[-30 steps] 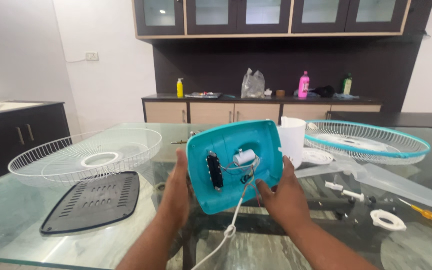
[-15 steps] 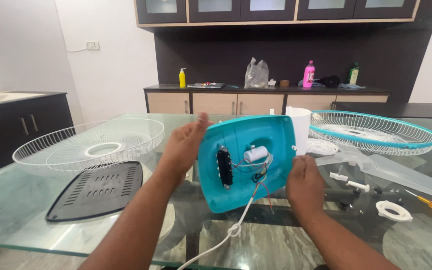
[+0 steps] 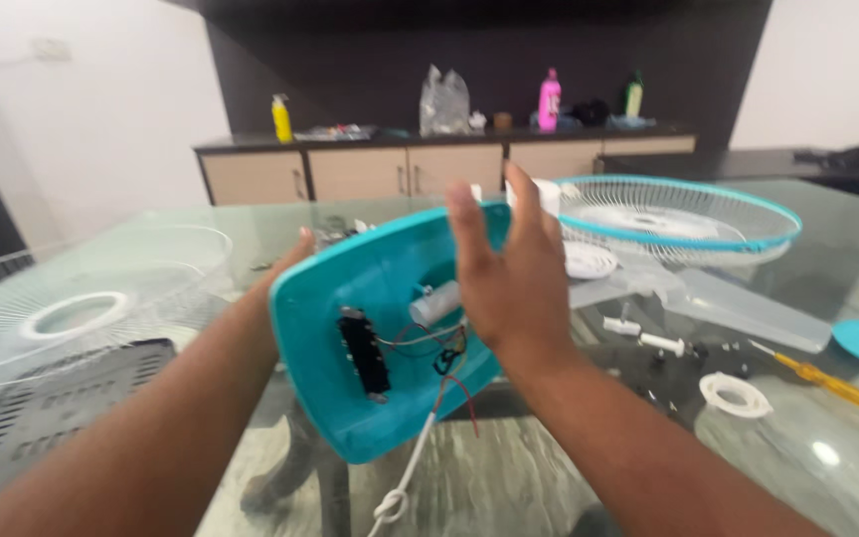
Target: The person assembles a table fan by connecting internal wires in the base, attaching the motor housing, and securing the black base cover with screws. The person uses a screwdriver to tighten the screws and ensures the components are properly aligned.
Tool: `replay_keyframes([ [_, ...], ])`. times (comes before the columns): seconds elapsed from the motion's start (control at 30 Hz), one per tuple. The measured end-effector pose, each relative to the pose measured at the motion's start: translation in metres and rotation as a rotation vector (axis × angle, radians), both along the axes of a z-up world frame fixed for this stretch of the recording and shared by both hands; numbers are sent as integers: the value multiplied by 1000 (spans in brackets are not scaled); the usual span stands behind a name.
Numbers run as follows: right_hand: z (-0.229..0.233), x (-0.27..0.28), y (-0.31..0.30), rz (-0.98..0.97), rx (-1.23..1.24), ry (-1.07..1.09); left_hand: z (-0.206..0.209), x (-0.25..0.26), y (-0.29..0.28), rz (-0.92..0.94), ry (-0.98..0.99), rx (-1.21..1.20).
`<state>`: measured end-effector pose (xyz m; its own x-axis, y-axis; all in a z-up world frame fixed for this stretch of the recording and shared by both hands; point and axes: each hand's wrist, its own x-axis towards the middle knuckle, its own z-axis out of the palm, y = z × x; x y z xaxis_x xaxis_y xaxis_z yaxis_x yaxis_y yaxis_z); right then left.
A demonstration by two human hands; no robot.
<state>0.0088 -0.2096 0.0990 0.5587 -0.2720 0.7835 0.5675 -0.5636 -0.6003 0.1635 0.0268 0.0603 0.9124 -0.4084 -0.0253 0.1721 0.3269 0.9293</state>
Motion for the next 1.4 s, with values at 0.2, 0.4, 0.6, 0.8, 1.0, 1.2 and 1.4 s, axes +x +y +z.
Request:
replay_keyframes([
  [0.2, 8, 8, 1, 23, -22, 406, -28, 28, 5, 71, -43, -17],
  [0.4, -4, 9, -14, 99, 173, 319, -35, 57, -5, 106, -10, 19],
  [0.6, -21, 3, -17, 129, 107, 122, -2, 72, -6, 230, -53, -59],
  [0.8, -41, 3, -23, 281, 286, 105, 66, 66, 6, 324, -131, -606],
  [1.0, -49, 20, -28, 345, 497, 359, 110, 30, 18, 465, -475, -525],
  [1.2, -42, 34, -34, 726, 570, 702, 131, -9, 7, 579, -818, -382],
  [1.4, -60, 32, -16, 861, 521, 948, 133, -43, -25, 656, -933, -149],
])
